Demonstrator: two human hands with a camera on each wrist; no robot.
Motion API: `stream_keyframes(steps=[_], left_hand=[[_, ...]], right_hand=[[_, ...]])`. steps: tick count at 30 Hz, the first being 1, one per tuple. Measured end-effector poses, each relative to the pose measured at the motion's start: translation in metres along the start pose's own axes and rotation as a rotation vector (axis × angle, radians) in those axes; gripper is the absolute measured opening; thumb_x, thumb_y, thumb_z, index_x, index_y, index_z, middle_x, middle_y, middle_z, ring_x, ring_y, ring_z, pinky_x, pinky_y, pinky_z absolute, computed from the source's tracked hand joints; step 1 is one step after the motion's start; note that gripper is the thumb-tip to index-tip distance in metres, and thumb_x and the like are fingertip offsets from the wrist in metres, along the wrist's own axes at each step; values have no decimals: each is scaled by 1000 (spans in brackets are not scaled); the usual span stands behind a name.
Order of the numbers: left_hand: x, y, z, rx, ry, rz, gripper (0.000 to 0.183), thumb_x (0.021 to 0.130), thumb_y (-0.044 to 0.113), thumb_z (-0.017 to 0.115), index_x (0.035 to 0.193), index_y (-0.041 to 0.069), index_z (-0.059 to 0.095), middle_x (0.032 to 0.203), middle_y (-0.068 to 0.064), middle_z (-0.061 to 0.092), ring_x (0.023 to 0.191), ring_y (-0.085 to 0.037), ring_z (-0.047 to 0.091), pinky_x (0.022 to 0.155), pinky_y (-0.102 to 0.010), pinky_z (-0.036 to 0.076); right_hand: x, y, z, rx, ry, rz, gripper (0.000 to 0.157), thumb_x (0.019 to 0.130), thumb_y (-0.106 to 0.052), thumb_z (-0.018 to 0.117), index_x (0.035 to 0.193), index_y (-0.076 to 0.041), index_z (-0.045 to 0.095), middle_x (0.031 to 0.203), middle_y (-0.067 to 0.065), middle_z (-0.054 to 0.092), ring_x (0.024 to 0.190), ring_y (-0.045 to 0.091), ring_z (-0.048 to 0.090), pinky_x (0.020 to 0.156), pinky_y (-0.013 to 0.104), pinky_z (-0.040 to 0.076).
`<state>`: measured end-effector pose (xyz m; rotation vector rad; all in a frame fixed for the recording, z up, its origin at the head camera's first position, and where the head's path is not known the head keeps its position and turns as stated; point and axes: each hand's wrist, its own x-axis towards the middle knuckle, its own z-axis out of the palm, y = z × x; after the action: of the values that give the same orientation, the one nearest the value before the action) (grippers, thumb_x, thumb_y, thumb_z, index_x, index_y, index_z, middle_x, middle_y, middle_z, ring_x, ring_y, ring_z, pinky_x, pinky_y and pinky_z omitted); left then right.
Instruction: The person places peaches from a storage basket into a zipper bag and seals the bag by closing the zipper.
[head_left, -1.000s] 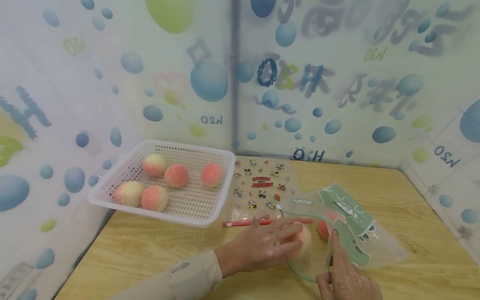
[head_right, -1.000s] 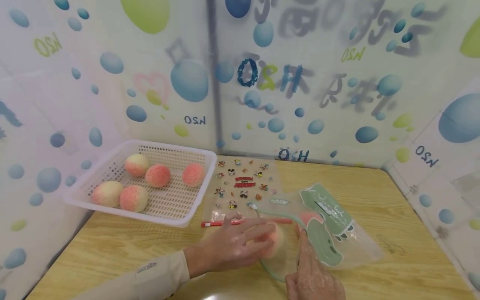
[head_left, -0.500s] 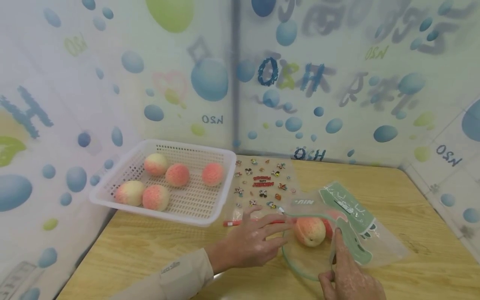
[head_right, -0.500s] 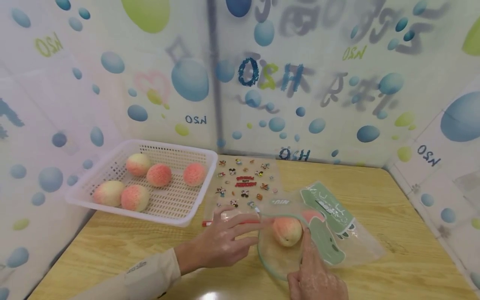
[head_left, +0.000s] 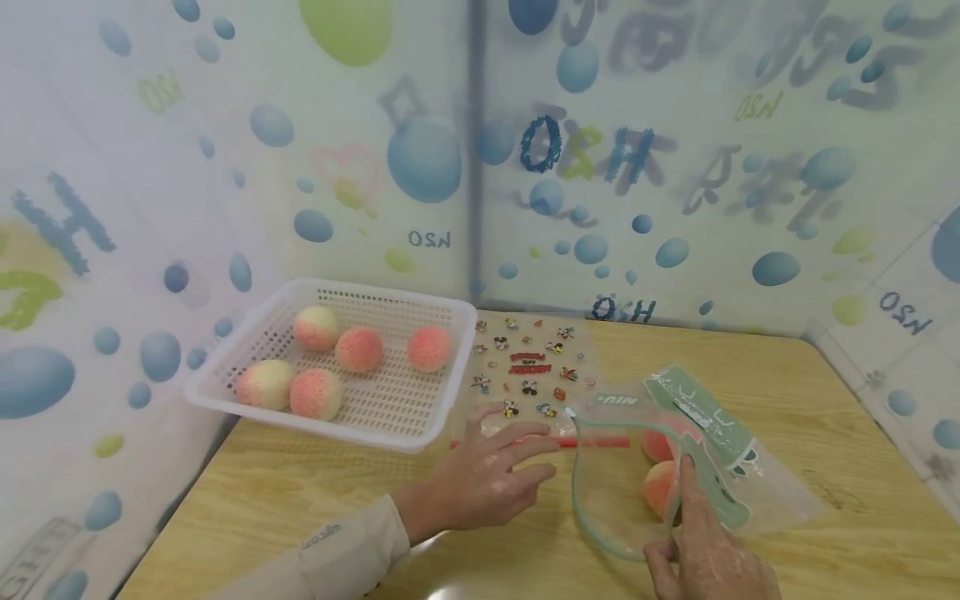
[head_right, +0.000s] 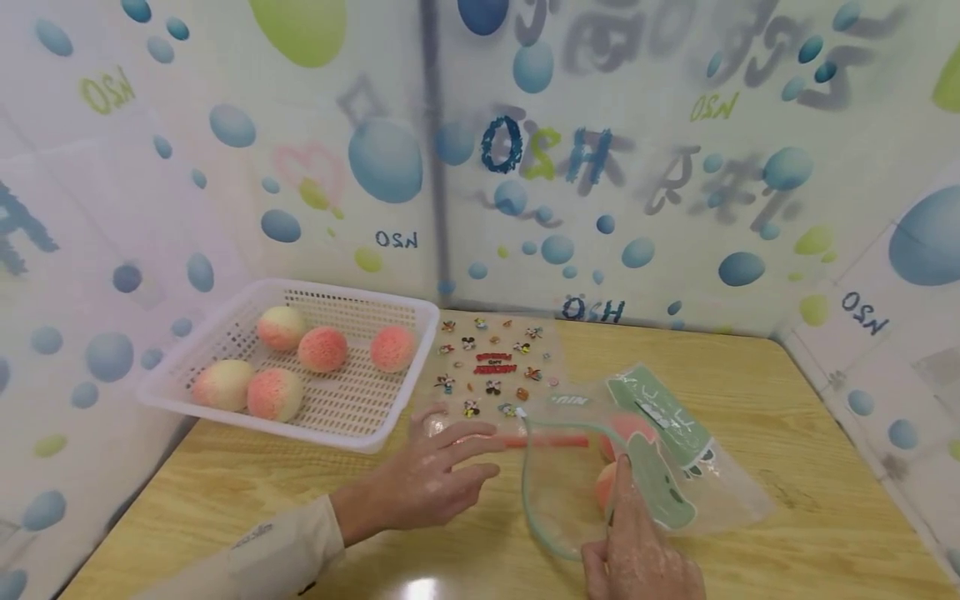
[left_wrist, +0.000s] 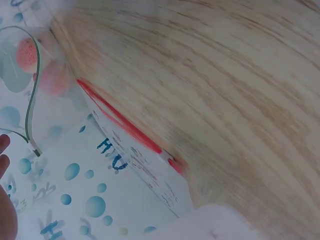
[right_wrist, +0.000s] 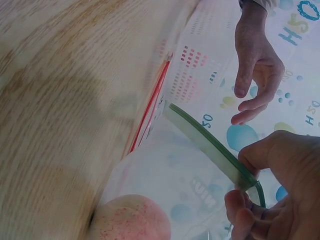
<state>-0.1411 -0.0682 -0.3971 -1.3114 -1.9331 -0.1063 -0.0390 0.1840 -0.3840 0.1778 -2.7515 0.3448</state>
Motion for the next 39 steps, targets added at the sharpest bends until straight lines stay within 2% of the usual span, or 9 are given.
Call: stream_keyframes(steps=[3,8,10,15,20,23,30,35,39], left_hand=[[-2,-5,-4,-6,-28,-8,25,82,25,45,96,23,66,118,1,56,111,-17,49,93,-54,29],[-4,-11,-9,-43,-65,-18,26,84,22,41,96,21,65,114,1,58,105,-17,52,92,-48,33],[-6,-14,-11,-56,-65,-23,28,84,21,41,97,19,65,112,0,59,104,-18,52,92,-47,34],[-14,-25,-17,-68,-65,-49,29,82,20,43,102,15,64,112,-2,59,105,-23,51,90,-45,36],[-20,-36,-29,-45,-140,-119,29,81,21,50,107,16,61,118,-4,55,112,-24,47,93,-46,34],[-25,-42,-35,-12,-175,-153,32,79,23,57,110,15,60,122,-5,53,117,-25,43,93,-48,33],[-32,-55,-42,18,-170,-198,36,78,21,61,112,13,56,121,-6,53,116,-26,44,93,-48,34],[-32,-60,-47,92,-217,-206,40,79,24,61,116,13,55,122,-6,53,117,-28,43,93,-49,35],[-31,-65,-50,128,-208,-209,43,78,25,62,118,13,55,123,-7,53,117,-28,43,92,-49,36]], right_hand=[[1,-1,0,6,-21,24,104,63,-17,65,145,-10,2,72,-7,49,38,-2,26,33,21,24],[0,0,2,-14,24,-7,103,62,-18,66,145,-7,6,60,-13,40,38,-2,24,33,21,22],[0,1,4,-25,50,-29,101,63,-19,65,145,-7,8,57,-14,36,38,-3,22,33,21,21],[-1,2,5,-36,41,-38,100,63,-20,64,145,-7,8,62,-12,39,37,-3,22,32,20,21],[-1,2,6,-43,33,-37,101,62,-20,63,145,-8,7,63,-10,42,37,-2,22,32,21,21],[-2,3,7,-47,67,-66,100,61,-21,62,145,-6,10,65,-9,45,38,-3,21,32,19,20],[-1,6,8,-39,83,-92,101,60,-24,64,144,-5,11,60,-13,38,39,-6,21,33,17,20],[-2,4,8,-25,51,-70,105,61,-21,68,145,-6,8,62,-13,42,41,-6,25,33,19,22],[-2,3,8,-7,39,-53,105,60,-19,68,145,-7,7,66,-10,47,40,-6,25,33,19,22]])
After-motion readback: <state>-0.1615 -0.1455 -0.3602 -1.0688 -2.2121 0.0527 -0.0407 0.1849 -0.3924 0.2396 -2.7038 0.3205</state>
